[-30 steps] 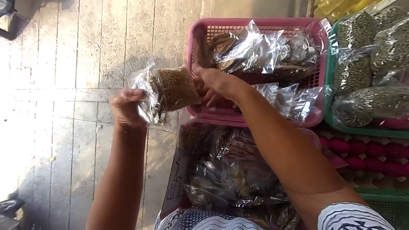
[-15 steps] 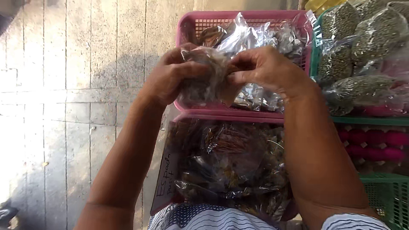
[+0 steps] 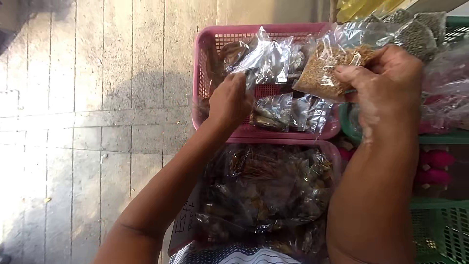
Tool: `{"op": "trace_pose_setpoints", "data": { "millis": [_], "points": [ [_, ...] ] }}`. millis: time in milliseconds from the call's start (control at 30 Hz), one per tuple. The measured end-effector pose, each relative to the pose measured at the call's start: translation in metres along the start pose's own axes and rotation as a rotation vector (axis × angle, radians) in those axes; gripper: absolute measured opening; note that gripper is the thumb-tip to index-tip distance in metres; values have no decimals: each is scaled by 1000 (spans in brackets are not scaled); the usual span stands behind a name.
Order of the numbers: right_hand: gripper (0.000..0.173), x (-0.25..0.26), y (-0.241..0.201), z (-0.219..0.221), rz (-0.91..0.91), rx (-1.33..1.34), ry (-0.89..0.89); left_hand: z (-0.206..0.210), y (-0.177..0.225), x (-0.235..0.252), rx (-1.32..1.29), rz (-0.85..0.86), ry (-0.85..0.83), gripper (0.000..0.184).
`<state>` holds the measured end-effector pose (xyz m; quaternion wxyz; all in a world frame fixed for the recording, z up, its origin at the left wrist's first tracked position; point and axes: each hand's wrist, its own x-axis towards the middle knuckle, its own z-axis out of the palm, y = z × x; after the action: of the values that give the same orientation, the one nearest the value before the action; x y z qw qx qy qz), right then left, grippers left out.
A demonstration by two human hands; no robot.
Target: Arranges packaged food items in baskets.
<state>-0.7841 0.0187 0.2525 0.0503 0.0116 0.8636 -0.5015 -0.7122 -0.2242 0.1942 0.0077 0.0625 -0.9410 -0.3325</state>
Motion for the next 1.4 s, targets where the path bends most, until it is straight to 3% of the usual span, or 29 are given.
{"op": "trace_pose_setpoints", "data": {
  "millis": [133, 267, 400, 500, 600, 733, 833, 900, 1000, 1167, 1267, 1333, 1400],
  "points": [
    [36, -1, 6, 11, -22, -102, -100, -32, -3, 13, 28, -57, 76, 26],
    [38, -13, 1, 69, -99, -284, -253, -72, -11, 33, 60, -122, 263, 28],
    [36, -22, 1, 117, -2, -473, -538, -95, -17, 52, -4, -192, 390, 23],
    [37, -18, -17, 122, 59, -745, -682, -101, -24, 52, -45, -194, 452, 22],
    [50, -2, -41, 118, 4, -836, -532, -102, -34, 43, -31, -193, 480, 23],
    [45, 44, -42, 136, -223, -716, -264, -99, -47, 32, -68, -226, 472, 24],
    [53, 70, -47, 155, -158, -760, -243, -100, -54, 28, -220, -278, 431, 21],
    [43, 78, -52, 162, -73, -782, -272, -101, -58, 27, -330, -287, 400, 19],
    [23, 85, -49, 167, -71, -692, -262, -103, -62, 22, -318, -260, 379, 19],
    [23, 94, -44, 163, -84, -180, -298, -98, -49, 3, -230, -216, 315, 18],
    [21, 94, -48, 158, -25, 98, -301, -68, -31, -20, -29, -33, 253, 12],
    [20, 93, -55, 146, -31, 223, -283, -38, -19, -35, 154, 41, 130, 9],
    [22, 90, -63, 127, -73, 289, -212, -14, -13, -41, 259, 0, -113, 19]
  ]
}}
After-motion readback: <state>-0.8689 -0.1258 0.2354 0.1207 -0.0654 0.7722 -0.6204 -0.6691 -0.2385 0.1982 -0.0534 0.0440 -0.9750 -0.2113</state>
